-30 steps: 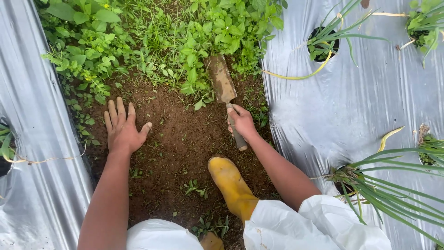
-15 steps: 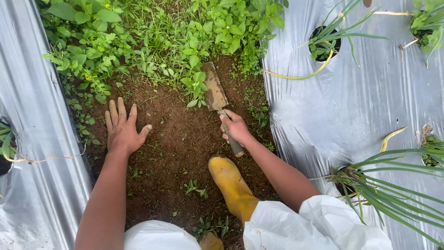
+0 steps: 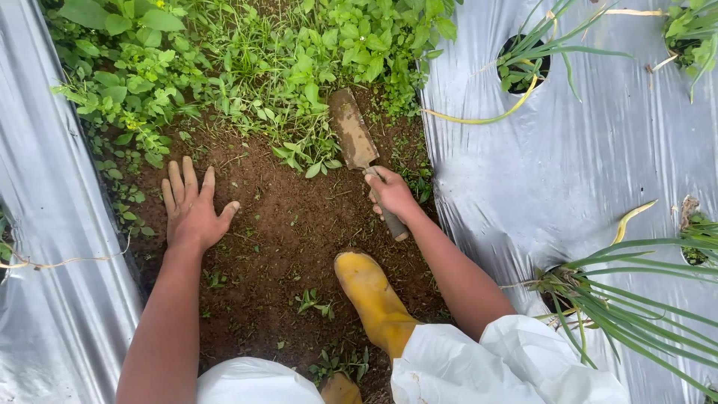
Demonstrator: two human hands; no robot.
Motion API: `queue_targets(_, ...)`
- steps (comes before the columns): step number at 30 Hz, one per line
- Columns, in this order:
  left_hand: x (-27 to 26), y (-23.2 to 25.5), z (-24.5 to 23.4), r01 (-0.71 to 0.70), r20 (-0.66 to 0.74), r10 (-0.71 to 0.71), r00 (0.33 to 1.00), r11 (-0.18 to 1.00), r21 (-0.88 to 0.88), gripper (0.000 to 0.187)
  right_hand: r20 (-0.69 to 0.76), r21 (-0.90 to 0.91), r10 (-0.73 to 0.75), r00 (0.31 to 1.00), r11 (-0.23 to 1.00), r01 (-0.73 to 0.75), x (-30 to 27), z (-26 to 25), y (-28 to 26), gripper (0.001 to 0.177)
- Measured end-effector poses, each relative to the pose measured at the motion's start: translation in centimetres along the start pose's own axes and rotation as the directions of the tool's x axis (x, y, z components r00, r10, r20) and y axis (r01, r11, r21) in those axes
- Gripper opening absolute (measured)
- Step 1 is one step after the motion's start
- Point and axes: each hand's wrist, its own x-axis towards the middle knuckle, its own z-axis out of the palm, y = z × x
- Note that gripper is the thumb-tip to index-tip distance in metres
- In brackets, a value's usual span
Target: The person uses a small hand hoe to scrape and remove weeds from the soil between rows of plants. They work along a narrow strip of dirt bordered by plastic sheeting, clearing the ground surface of unwanted vegetation.
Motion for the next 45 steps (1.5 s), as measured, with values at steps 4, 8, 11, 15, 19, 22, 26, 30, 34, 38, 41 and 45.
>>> queue_targets(4, -0.2, 0.1, -0.3, -0.001, 0.009, 0.001, 1.000, 1.000, -0.022, 0.083, -0.128, 0.045, -0.038, 0.991, 0.998, 0.044, -0.9, -1.2, -1.8, 0.058)
queue_targets(8, -0.2, 0.1, -0.4, -0.006, 0.001, 0.006, 1.000, 1.000, -0.023, 0.082, -0.030, -0.042, 0.000, 1.000, 0.999, -0.002, -0.6, -1.6, 0.4, 0.059)
queue_targets(11, 0.2, -0.1, 0.1, -0.005, 0.002, 0.005, 1.000, 1.000, -0.006, 0.084, -0.188, 0.088, -0.024, 0.982, 0.995, 0.042, 0.0, -0.2, 1.4, 0.057)
queue_targets(15, 0.1, 0.0, 0.0, 0.004, 0.018, -0.003, 1.000, 1.000, -0.014, 0.085, 0.034, -0.006, 0.048, 0.998, 0.999, -0.048, -2.1, -1.7, -1.5, 0.059)
queue_targets(19, 0.2, -0.2, 0.5, 0.011, 0.019, -0.011, 1.000, 1.000, -0.019, 0.087, -0.142, 0.064, -0.047, 0.989, 0.996, 0.056, -1.2, -1.6, -1.0, 0.056)
queue_targets(22, 0.4, -0.6, 0.6, 0.006, 0.020, -0.006, 1.000, 1.000, -0.013, 0.087, -0.076, 0.035, -0.025, 0.997, 0.999, 0.028, -1.5, -2.2, -1.2, 0.057)
queue_targets(26, 0.2, -0.1, -0.2, 0.013, 0.013, -0.012, 1.000, 1.000, -0.028, 0.086, -0.226, -0.001, -0.092, 0.970, 0.996, 0.094, -0.3, -3.3, -1.3, 0.057)
queue_targets(30, 0.3, -0.3, 0.3, 0.003, 0.018, -0.002, 1.000, 1.000, -0.020, 0.087, -0.176, 0.005, -0.056, 0.983, 0.998, 0.058, -1.1, -1.6, -1.0, 0.063)
queue_targets(34, 0.1, -0.2, 0.2, -0.007, 0.010, 0.007, 1.000, 1.000, -0.021, 0.088, -0.277, -0.090, -0.116, 0.954, 0.991, 0.094, -0.6, -1.7, 1.0, 0.058)
queue_targets(38, 0.2, -0.4, 0.2, -0.001, 0.017, 0.002, 1.000, 1.000, -0.025, 0.088, -0.311, -0.339, -0.293, 0.904, 0.923, 0.183, -0.4, -2.7, 2.3, 0.054)
queue_targets(41, 0.1, 0.0, 0.0, 0.003, 0.016, -0.002, 1.000, 0.999, -0.034, 0.090, -0.415, -0.497, -0.537, 0.734, 0.810, 0.311, -5.1, 0.1, -1.2, 0.043)
queue_targets(45, 0.2, -0.1, 0.1, -0.006, 0.012, 0.006, 1.000, 1.000, -0.021, 0.091, -0.483, -0.516, -0.569, 0.665, 0.799, 0.309, -3.2, -1.2, -1.1, 0.047)
